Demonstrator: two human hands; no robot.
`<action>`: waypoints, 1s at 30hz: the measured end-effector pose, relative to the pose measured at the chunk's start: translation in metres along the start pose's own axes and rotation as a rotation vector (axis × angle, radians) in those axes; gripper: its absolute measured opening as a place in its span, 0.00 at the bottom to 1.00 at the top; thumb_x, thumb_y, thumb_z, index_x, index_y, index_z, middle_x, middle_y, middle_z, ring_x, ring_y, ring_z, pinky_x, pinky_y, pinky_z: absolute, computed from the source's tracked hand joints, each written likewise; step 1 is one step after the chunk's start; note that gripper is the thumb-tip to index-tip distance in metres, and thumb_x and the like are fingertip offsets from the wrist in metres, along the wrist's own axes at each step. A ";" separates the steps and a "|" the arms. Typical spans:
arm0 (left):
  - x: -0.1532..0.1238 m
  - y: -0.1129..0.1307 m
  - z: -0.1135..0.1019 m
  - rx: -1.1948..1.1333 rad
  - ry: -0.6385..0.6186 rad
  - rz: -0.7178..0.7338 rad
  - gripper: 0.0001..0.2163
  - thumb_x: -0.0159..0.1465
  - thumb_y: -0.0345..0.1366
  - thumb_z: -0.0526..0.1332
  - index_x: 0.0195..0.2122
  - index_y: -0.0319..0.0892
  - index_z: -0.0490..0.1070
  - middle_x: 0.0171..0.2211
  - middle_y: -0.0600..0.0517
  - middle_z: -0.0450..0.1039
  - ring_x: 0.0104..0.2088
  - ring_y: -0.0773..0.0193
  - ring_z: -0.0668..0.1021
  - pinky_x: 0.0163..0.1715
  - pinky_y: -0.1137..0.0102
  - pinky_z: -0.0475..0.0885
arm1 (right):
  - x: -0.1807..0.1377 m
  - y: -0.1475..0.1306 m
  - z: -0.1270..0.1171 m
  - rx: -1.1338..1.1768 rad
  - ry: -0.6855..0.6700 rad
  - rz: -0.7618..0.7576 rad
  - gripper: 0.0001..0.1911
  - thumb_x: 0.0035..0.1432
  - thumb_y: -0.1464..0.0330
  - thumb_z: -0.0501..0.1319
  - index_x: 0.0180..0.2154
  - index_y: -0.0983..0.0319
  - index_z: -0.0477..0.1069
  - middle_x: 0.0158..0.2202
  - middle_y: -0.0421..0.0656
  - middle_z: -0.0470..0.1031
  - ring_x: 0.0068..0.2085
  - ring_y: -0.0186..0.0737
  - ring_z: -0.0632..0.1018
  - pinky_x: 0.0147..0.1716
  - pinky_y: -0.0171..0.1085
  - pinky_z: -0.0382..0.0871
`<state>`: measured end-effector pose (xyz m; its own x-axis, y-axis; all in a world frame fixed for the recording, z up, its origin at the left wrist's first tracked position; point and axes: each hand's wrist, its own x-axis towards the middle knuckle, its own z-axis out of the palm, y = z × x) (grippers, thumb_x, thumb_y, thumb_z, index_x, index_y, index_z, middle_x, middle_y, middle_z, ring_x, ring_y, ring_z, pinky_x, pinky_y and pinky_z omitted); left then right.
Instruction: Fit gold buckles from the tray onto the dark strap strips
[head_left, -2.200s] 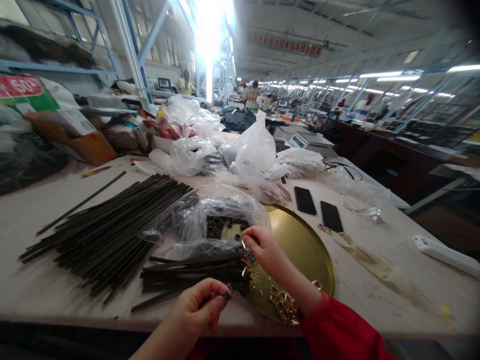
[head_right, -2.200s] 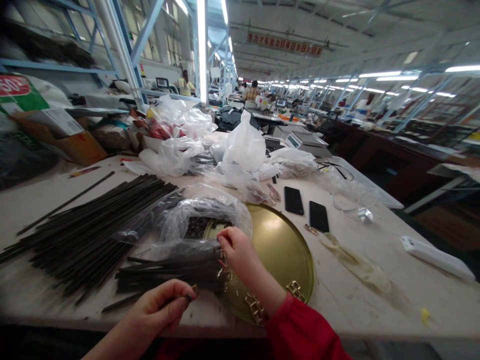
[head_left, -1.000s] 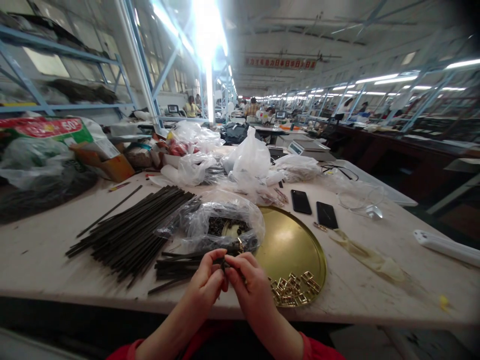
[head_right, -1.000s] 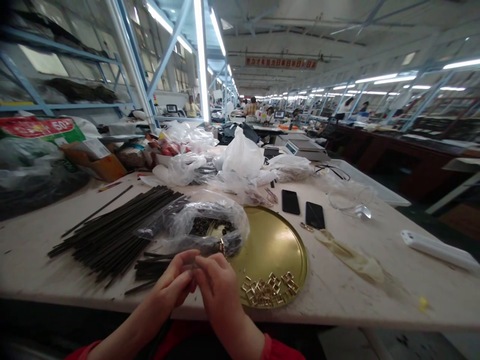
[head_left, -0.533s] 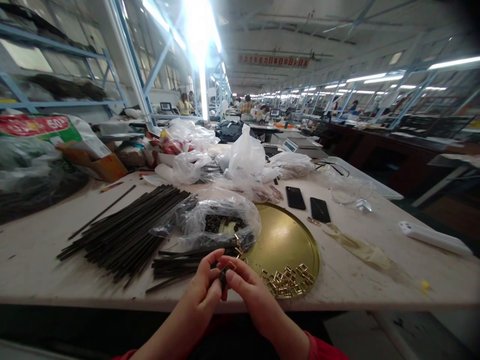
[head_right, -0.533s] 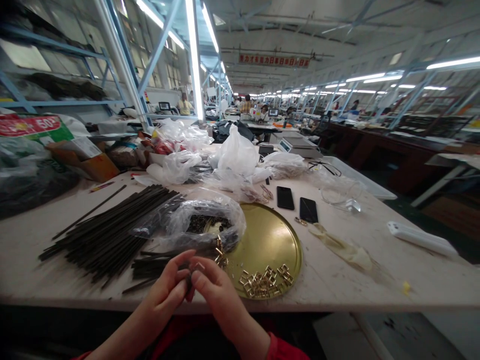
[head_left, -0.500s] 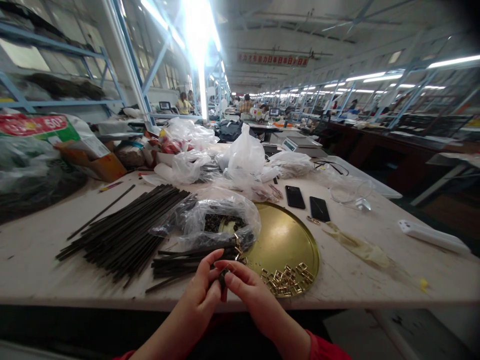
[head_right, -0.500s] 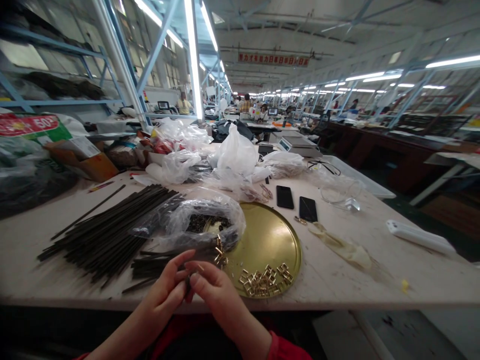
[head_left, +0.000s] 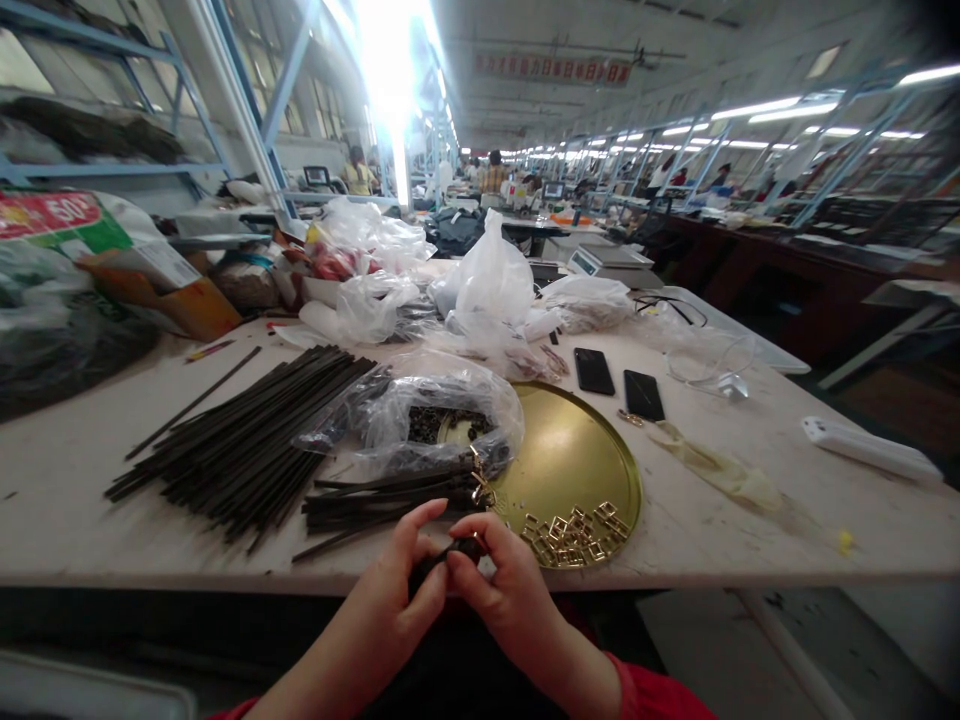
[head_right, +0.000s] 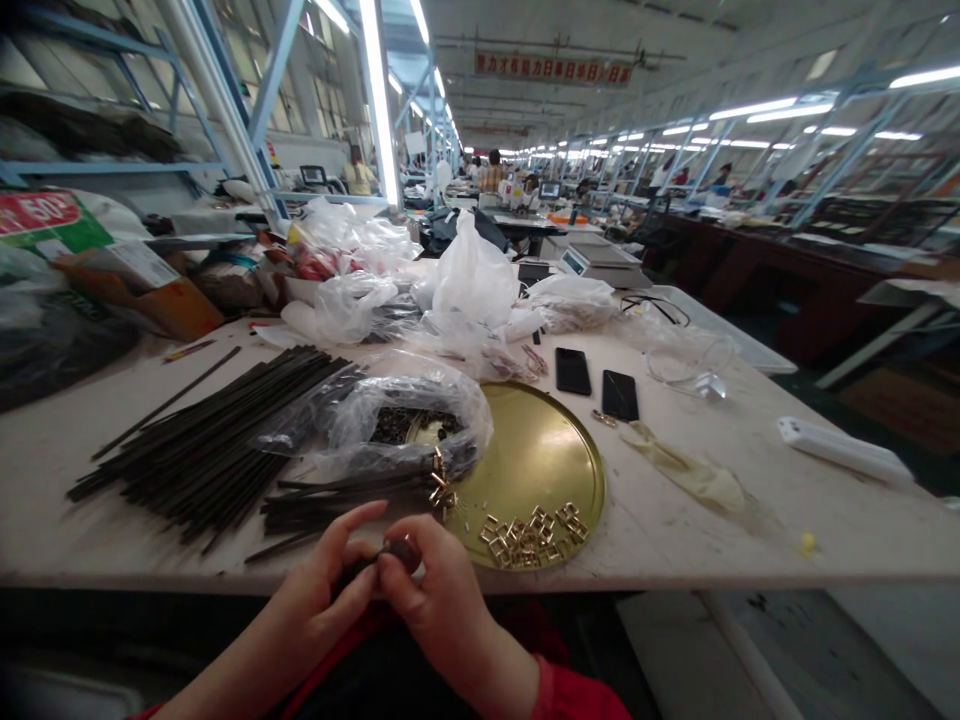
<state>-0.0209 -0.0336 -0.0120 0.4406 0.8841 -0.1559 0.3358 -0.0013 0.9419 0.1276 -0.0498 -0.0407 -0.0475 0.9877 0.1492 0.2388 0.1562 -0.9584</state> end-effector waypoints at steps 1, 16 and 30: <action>0.000 0.001 0.001 0.021 0.009 -0.005 0.21 0.60 0.35 0.50 0.55 0.41 0.51 0.32 0.53 0.73 0.32 0.64 0.74 0.35 0.70 0.67 | 0.001 0.000 0.000 0.051 -0.017 0.031 0.07 0.53 0.67 0.58 0.36 0.60 0.66 0.26 0.36 0.66 0.27 0.33 0.67 0.27 0.32 0.61; -0.005 0.010 -0.004 -0.322 -0.175 -0.142 0.25 0.57 0.36 0.53 0.56 0.39 0.49 0.23 0.57 0.67 0.24 0.69 0.67 0.27 0.73 0.62 | 0.001 -0.009 0.002 0.554 -0.311 0.329 0.17 0.55 0.53 0.52 0.29 0.61 0.59 0.15 0.31 0.58 0.17 0.28 0.58 0.17 0.29 0.49; 0.004 -0.020 -0.002 -0.542 -0.071 -0.395 0.17 0.47 0.46 0.67 0.30 0.38 0.68 0.24 0.53 0.75 0.23 0.69 0.72 0.24 0.76 0.61 | -0.003 0.013 0.007 0.430 -0.008 0.300 0.14 0.56 0.57 0.53 0.29 0.62 0.61 0.17 0.31 0.54 0.18 0.26 0.55 0.16 0.28 0.47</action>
<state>-0.0271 -0.0293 -0.0310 0.4305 0.7371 -0.5209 0.0255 0.5669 0.8234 0.1240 -0.0510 -0.0551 -0.0460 0.9880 -0.1476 -0.1762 -0.1535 -0.9723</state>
